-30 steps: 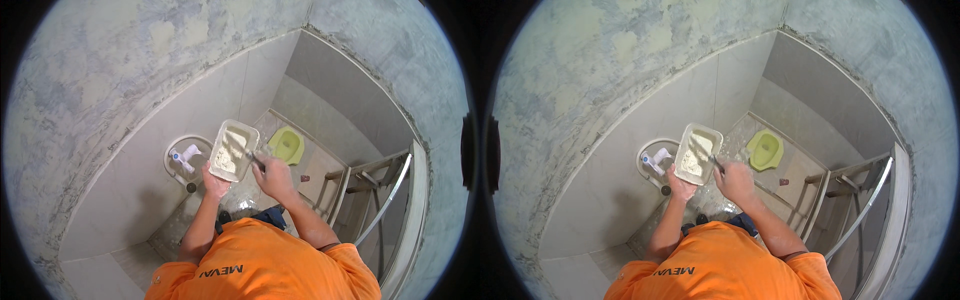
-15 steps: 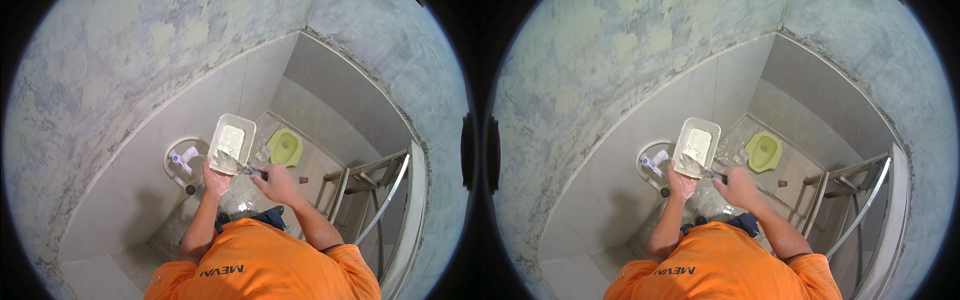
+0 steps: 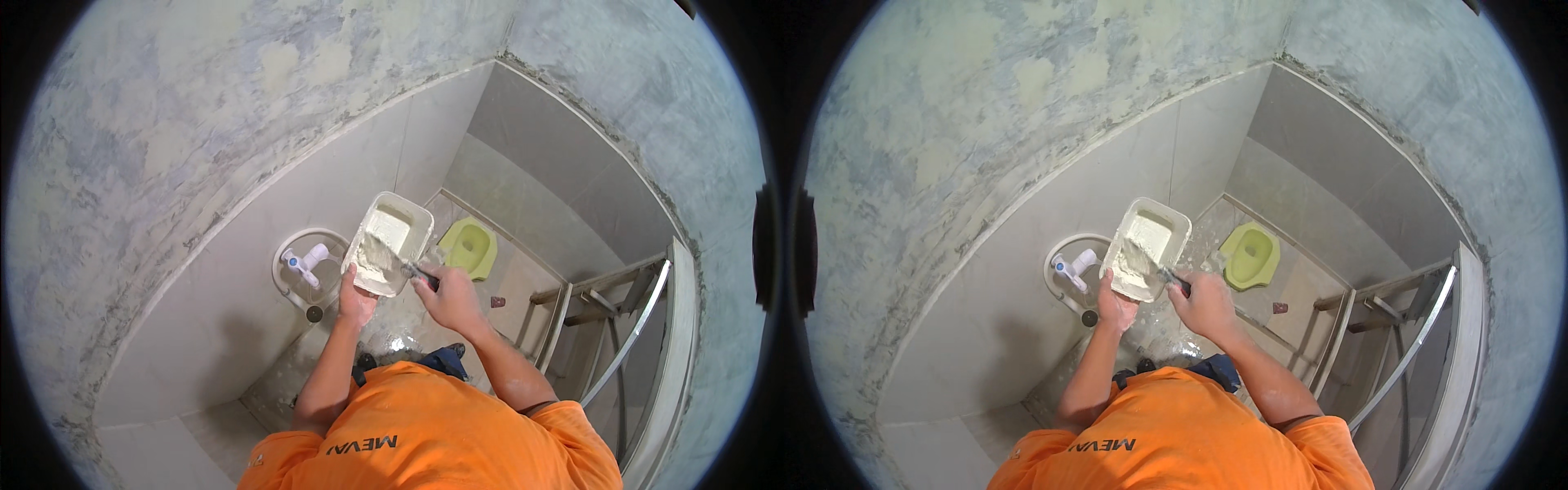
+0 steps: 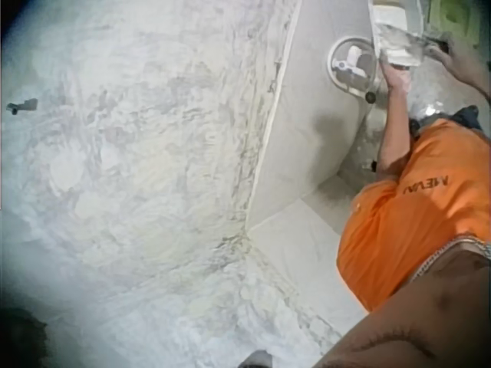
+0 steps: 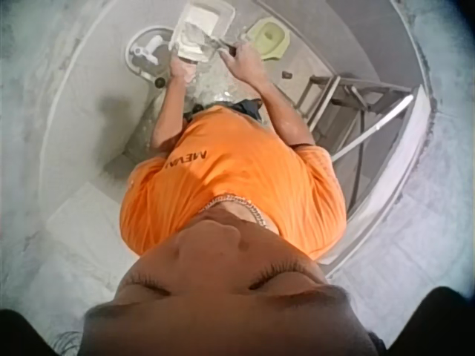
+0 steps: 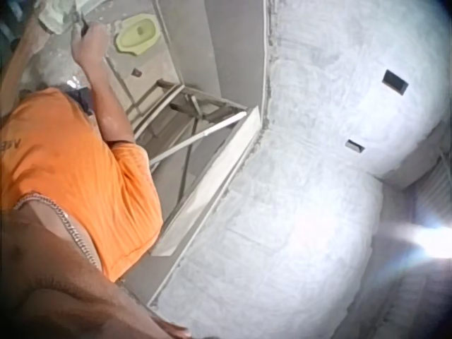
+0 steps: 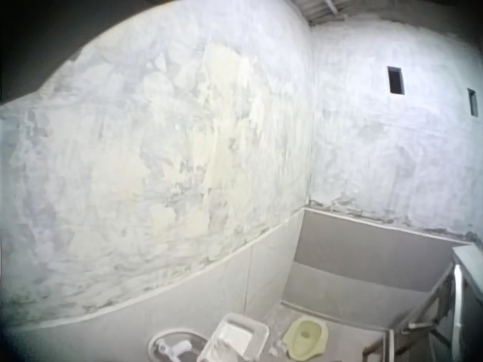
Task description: The person mixes a white paste in a plastic container using a putty knife and then applies the paste to the base of a yellow squat toilet.
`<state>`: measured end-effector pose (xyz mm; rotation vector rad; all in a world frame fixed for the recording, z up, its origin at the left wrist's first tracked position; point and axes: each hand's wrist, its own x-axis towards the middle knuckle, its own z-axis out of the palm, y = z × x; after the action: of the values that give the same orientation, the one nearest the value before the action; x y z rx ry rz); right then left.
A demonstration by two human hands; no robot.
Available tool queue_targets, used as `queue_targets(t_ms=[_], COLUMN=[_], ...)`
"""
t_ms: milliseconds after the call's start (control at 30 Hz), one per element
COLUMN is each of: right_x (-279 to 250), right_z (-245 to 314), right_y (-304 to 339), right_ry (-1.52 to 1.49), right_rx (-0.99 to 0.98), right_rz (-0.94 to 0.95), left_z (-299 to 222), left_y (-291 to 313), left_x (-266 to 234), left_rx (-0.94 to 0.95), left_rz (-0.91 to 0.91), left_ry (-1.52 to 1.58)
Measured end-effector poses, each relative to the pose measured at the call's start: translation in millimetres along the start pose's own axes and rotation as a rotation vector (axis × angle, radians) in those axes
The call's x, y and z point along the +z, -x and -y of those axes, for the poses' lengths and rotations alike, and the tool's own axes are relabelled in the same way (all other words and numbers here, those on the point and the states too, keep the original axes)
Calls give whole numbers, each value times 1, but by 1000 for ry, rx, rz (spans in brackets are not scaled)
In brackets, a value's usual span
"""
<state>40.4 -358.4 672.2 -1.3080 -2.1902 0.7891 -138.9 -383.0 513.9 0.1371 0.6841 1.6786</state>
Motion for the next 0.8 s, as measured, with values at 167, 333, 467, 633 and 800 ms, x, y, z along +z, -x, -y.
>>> queue_targets(t_ms=[167, 333, 467, 633, 800], right_x=[5, 6, -10, 22, 8], right_z=[0, -7, -14, -19, -31], right_y=[-1, 8, -16, 16, 1], right_ry=[28, 51, 84, 122, 105], right_rx=[-35, -30, -105, -165, -178], right_rz=[-135, 58, -174, 2, -58], left_z=[3, -1, 1, 1, 6], left_y=[-1, -2, -4, -7, -6], left_x=[-2, 0, -7, -7, -24], left_rx=[52, 9, 9, 46, 80], left_rz=[-34, -33, -14, -33, 82], left_ry=[-14, 14, -21, 1, -31])
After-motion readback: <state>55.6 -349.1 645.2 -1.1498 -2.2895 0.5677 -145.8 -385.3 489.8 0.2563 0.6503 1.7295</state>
